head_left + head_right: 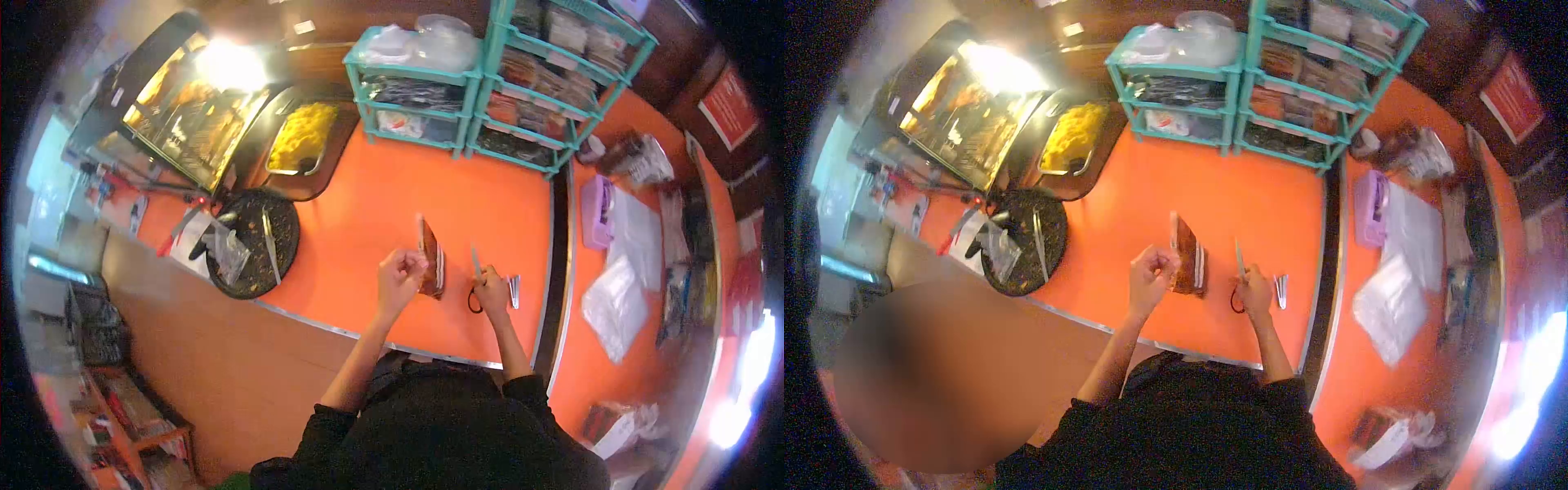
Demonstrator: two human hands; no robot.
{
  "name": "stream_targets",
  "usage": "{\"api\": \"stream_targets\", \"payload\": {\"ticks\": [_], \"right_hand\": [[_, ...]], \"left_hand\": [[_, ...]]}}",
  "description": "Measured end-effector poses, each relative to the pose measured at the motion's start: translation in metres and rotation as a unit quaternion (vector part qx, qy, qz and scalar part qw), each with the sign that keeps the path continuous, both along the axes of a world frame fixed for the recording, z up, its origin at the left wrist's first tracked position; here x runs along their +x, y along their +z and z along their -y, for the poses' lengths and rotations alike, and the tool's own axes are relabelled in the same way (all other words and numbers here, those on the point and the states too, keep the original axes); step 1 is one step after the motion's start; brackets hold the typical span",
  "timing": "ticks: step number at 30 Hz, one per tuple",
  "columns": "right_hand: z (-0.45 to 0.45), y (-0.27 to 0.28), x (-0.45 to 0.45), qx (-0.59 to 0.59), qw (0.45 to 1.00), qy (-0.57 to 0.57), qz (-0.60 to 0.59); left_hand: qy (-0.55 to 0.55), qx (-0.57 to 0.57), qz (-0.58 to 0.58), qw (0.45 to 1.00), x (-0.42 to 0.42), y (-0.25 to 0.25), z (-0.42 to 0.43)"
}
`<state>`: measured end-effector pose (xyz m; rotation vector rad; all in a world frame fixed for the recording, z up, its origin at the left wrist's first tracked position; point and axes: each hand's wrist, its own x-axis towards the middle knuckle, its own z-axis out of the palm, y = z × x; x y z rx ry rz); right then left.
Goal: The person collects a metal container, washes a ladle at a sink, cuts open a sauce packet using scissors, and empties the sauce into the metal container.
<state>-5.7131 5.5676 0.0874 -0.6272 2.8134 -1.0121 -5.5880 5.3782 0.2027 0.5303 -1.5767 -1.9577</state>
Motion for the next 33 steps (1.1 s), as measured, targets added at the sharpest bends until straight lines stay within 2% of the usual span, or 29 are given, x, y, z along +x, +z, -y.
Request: {"api": "stream_targets", "payload": {"ticks": [1, 2, 3, 5, 6, 8, 10, 11, 12, 13, 14, 16, 18, 19, 20, 24, 29, 33], "right_hand": [[-0.007, -0.013, 0.001, -0.008, 0.999, 0.018, -0.025], [-0.012, -0.025, 0.002, 0.03, 0.999, 0.017, 0.034], [-0.016, -0.027, 0.004, 0.025, 0.999, 0.006, 0.036], [-0.018, -0.031, 0.011, 0.062, 0.996, 0.042, -0.054], [-0.017, -0.024, 0.014, 0.058, 0.996, 0.038, -0.053], [-0.007, 0.019, 0.019, 0.027, 0.999, 0.022, -0.033], [0.015, 0.076, 0.012, -0.088, 0.977, 0.154, -0.12], [0.026, 0.112, 0.015, -0.093, 0.976, 0.159, -0.118], [0.038, 0.148, 0.019, -0.068, 0.95, 0.253, -0.169], [0.051, 0.166, 0.019, -0.046, 0.911, 0.346, -0.221], [0.064, 0.165, 0.016, -0.056, 0.904, 0.36, -0.222], [0.087, 0.157, 0.01, -0.035, 0.828, 0.501, -0.251], [0.1, 0.153, 0.009, -0.021, 0.793, 0.559, -0.242], [0.104, 0.15, 0.008, 0.006, 0.766, 0.6, -0.23], [0.107, 0.147, 0.008, 0.002, 0.759, 0.608, -0.232], [0.11, 0.143, 0.012, -0.037, 0.739, 0.621, -0.257], [0.105, 0.138, -0.001, -0.071, 0.738, 0.623, -0.248], [0.103, 0.135, -0.015, -0.07, 0.728, 0.63, -0.261]], "left_hand": [[-0.004, -0.102, 0.011, 0.995, -0.005, 0.004, -0.004], [-0.008, -0.205, 0.02, 0.979, -0.009, 0.007, -0.008], [-0.018, -0.209, 0.02, 0.978, -0.011, 0.005, -0.009], [-0.043, -0.259, 0.089, 0.961, -0.011, 0.0, -0.005], [-0.046, -0.264, 0.09, 0.959, -0.007, 0.004, -0.005], [-0.024, -0.358, 0.166, 0.918, 0.001, 0.015, -0.004], [-0.034, -0.358, 0.149, 0.921, 0.006, 0.008, 0.002], [-0.042, -0.353, 0.129, 0.926, 0.011, 0.006, 0.005], [-0.033, -0.356, 0.135, 0.924, 0.013, 0.008, 0.005], [-0.02, -0.453, 0.102, 0.886, 0.013, 0.011, 0.003], [-0.005, -0.546, 0.072, 0.835, 0.014, 0.014, 0.002], [0.012, -0.545, 0.11, 0.831, 0.028, 0.016, -0.001], [0.028, -0.54, 0.142, 0.829, 0.041, 0.013, -0.006], [0.058, -0.506, 0.149, 0.848, 0.045, 0.008, -0.01], [0.086, -0.47, 0.154, 0.865, 0.051, 0.002, -0.013], [0.116, -0.457, 0.215, 0.855, 0.062, -0.005, -0.018], [0.085, -0.49, 0.174, 0.85, 0.068, -0.011, -0.013], [0.109, -0.478, 0.127, 0.862, 0.069, -0.01, -0.015]]}}
